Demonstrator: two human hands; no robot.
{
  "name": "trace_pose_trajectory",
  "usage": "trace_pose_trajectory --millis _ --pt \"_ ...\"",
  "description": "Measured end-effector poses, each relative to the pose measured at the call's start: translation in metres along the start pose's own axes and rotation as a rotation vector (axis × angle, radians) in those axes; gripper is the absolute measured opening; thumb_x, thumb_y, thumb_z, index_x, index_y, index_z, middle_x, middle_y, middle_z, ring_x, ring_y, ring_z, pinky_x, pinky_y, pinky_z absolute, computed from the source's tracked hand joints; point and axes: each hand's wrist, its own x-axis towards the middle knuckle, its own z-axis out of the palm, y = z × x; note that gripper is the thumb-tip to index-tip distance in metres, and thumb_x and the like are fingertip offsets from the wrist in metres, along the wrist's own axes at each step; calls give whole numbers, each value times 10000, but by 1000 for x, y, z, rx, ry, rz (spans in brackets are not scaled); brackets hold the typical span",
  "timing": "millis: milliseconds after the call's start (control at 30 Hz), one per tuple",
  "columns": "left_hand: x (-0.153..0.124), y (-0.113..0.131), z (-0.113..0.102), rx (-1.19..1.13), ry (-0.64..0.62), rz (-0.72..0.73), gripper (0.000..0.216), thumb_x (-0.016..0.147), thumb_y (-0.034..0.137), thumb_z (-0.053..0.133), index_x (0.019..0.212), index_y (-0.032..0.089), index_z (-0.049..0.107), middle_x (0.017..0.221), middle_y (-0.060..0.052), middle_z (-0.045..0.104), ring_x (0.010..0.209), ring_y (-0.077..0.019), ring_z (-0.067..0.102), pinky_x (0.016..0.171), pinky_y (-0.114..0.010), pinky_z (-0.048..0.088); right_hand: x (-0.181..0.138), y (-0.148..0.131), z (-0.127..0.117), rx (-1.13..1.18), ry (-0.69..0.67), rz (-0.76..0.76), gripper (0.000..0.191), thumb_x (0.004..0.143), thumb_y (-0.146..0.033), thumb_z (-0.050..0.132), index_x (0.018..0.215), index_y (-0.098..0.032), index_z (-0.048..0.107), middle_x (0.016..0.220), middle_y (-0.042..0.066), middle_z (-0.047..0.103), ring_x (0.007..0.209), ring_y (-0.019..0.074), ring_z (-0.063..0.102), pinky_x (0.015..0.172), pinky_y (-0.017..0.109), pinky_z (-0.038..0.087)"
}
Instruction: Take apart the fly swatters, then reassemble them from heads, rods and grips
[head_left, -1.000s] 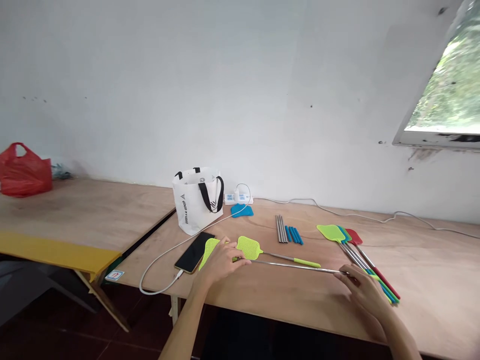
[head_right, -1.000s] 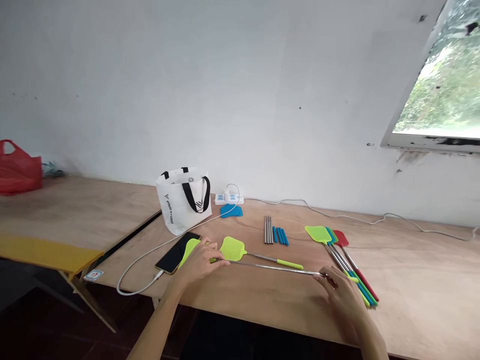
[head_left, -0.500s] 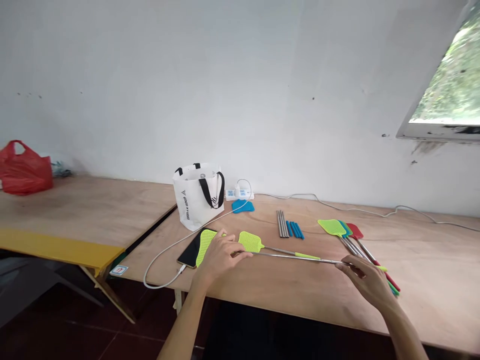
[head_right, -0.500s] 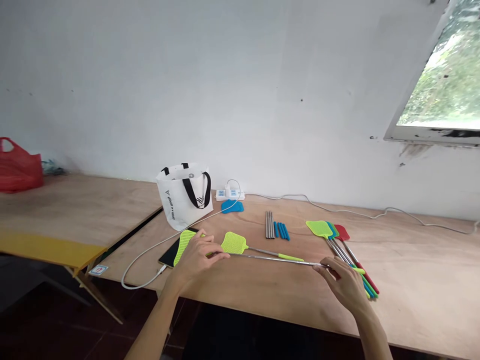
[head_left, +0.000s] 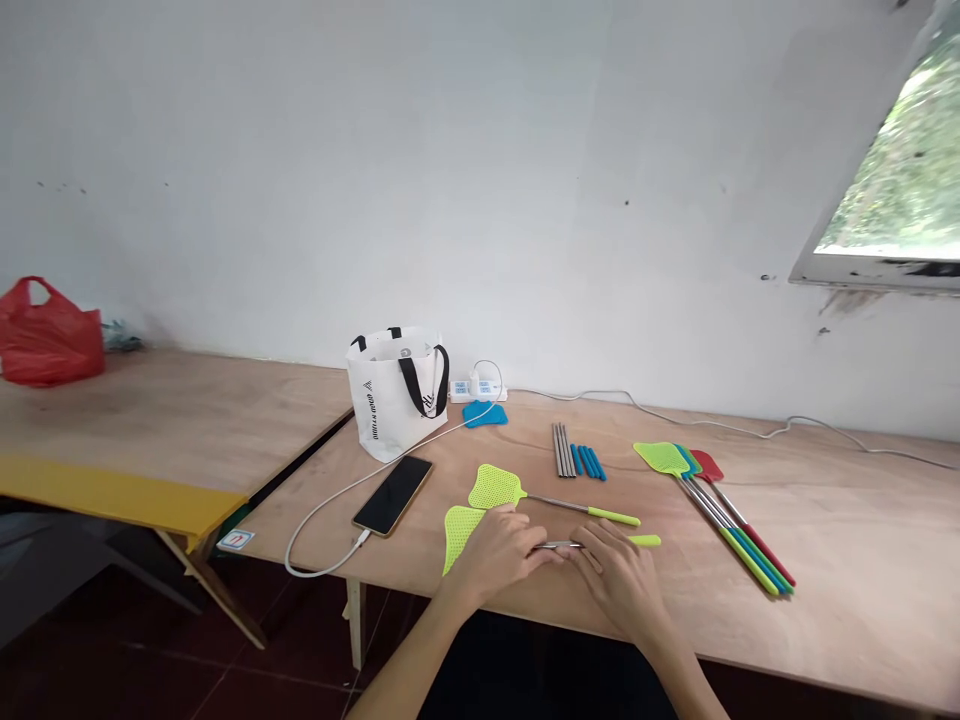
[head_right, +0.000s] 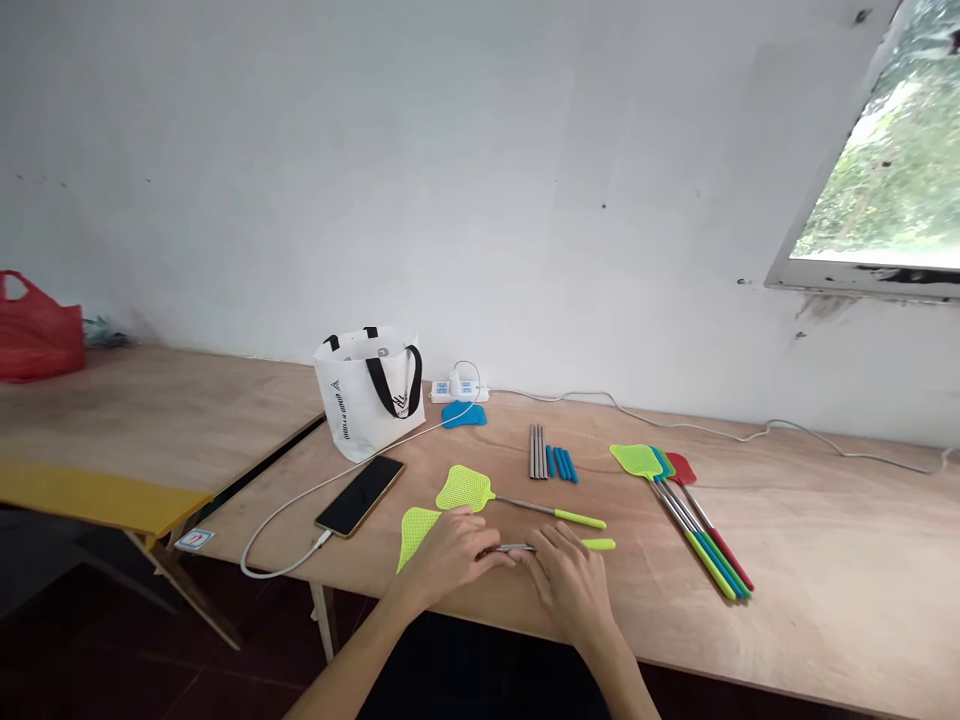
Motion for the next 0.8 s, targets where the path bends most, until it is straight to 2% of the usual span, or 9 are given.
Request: trace_pose_trajectory --millis 100,200,267,367,467,533,633,800 --pt "0 -7 4 -65 -75 -74 408 922 508 684 671 190 634 604 18 612 592 -158 555 641 -305 360 -1 4 -1 75 -102 4 370 1085 -345 324 924 -250 643 816 34 662 774 202 633 659 282 425" --pt "-1 -18 5 -171 -134 -126 397 946 487 664 685 188 656 680 18 671 668 -158 592 757 -314 388 -5 18 3 99 -175 63 367 1079 -307 299 1128 -282 661 1017 53 694 895 199 670 675 273 472" --pt "-3 -26 4 -220 -157 -154 368 981 450 630 726 190 679 764 14 708 758 -164 620 843 -329 382 -9 31 8 34 -156 141 370 1063 -293 309 1198 -301 654 1126 59 690 981 212 667 692 279 494" --pt "-5 -33 5 -222 -181 -202 317 1004 411 602 798 201 718 860 1 719 867 -186 626 922 -355 359 -16 50 21 -124 -62 251 377 1034 -270 332 1195 -301 672 1166 67 685 1069 244 636 774 324 511" --pt "-5 -35 7 -225 -207 -225 275 998 397 609 838 217 742 931 -9 713 934 -205 617 982 -380 340 -21 64 33 -264 16 282 379 1022 -287 355 1237 -285 667 1313 93 639 1182 285 588 919 421 483" --pt "-5 -35 7 -248 -214 -233 244 987 387 625 852 224 747 966 -11 711 967 -211 615 1003 -386 335 -24 70 39 -280 8 285 397 1033 -321 342 1300 -286 634 1396 91 601 1240 292 563 994 475 440" --pt "-6 -38 6 -287 -244 -242 152 952 348 680 889 231 754 972 -3 711 979 -209 621 1010 -376 344 -25 75 42 -217 -71 310 403 1050 -367 315 1310 -298 615 1345 59 647 1221 264 586 1018 473 419" --pt "-10 -51 1 -324 -292 -272 67 924 269 710 891 245 763 922 10 728 974 -207 640 991 -353 365 -24 78 40 -141 -79 370 342 1026 -416 375 1111 -278 676 1184 50 703 1110 254 630 940 422 446"
